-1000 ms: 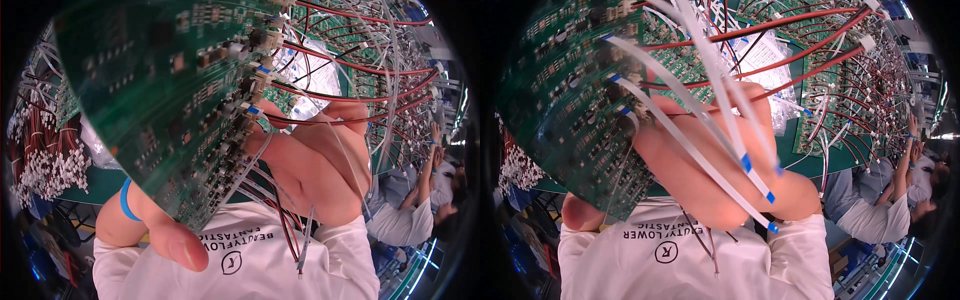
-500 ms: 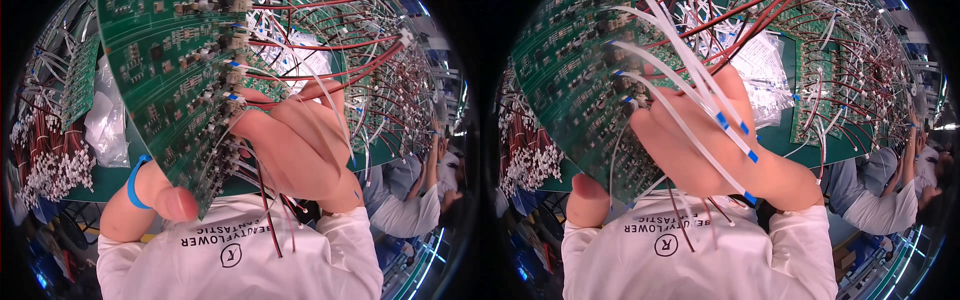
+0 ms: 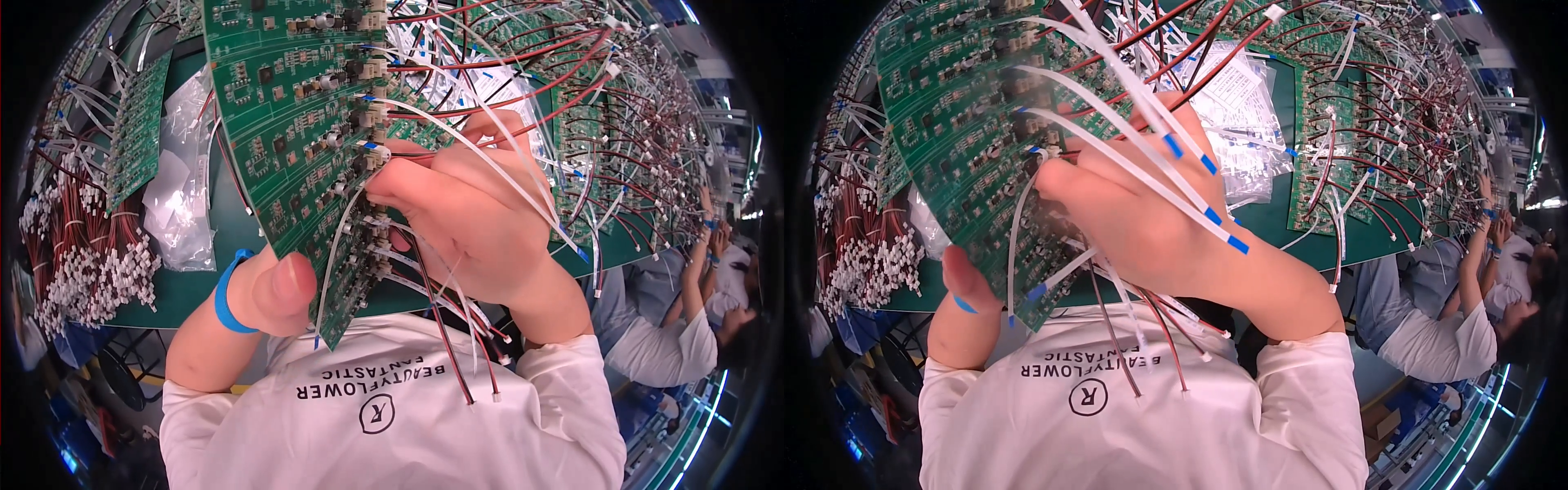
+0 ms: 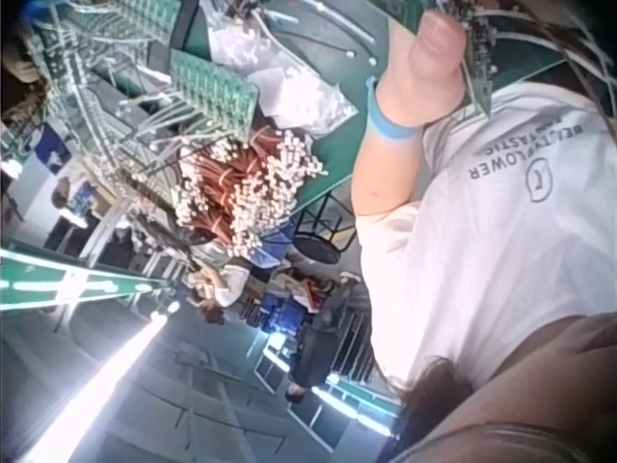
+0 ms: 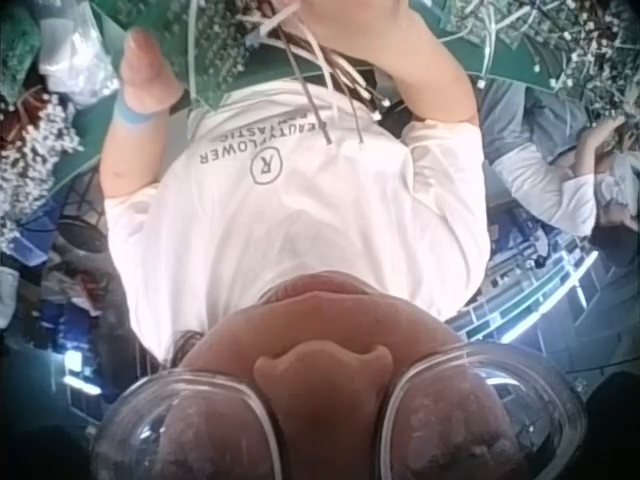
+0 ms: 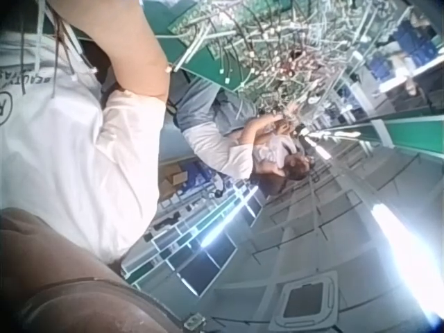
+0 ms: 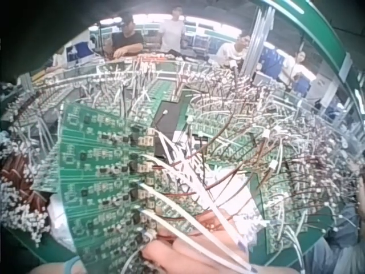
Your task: The person plugs ribbon cables and wire connectors into the ports on a panel of circuit boards by hand, then places the assembled board panel onto the workbench.
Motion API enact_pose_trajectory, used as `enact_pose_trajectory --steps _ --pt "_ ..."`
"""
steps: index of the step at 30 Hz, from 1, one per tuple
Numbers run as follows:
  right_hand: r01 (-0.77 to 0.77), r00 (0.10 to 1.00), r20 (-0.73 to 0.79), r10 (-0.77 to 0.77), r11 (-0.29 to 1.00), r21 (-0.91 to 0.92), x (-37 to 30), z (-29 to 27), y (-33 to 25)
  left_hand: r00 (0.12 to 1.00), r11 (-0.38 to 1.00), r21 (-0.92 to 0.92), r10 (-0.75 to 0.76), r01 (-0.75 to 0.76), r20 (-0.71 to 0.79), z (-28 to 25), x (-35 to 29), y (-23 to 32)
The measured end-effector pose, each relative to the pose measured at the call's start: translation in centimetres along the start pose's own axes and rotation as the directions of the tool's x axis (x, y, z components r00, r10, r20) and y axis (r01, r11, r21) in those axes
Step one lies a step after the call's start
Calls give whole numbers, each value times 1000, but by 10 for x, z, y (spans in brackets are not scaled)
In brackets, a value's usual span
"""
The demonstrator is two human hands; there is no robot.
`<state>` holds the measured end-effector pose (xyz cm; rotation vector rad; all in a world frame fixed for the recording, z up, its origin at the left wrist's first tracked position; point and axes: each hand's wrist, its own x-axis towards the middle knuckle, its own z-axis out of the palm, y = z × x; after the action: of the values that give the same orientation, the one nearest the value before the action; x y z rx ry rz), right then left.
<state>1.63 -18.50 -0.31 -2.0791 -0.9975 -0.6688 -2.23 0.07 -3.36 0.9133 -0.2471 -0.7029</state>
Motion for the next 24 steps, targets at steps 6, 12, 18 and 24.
enact_pose_trajectory --steps 6,12,18,24 --pt "-33 994 106 36 999 -28 -2 -1 1 996 999 16 36 -35 -81 9 1 12" --pt "-75 996 -38 79 992 103 0 4 12 989 994 -35 97 -101 -108 8 5 14" --pt "-197 980 7 199 966 170 2 -1 5 980 984 -91 143 -156 -136 9 7 18" --pt "-147 989 41 144 984 97 2 -2 6 974 971 -144 170 -192 -153 6 9 14"
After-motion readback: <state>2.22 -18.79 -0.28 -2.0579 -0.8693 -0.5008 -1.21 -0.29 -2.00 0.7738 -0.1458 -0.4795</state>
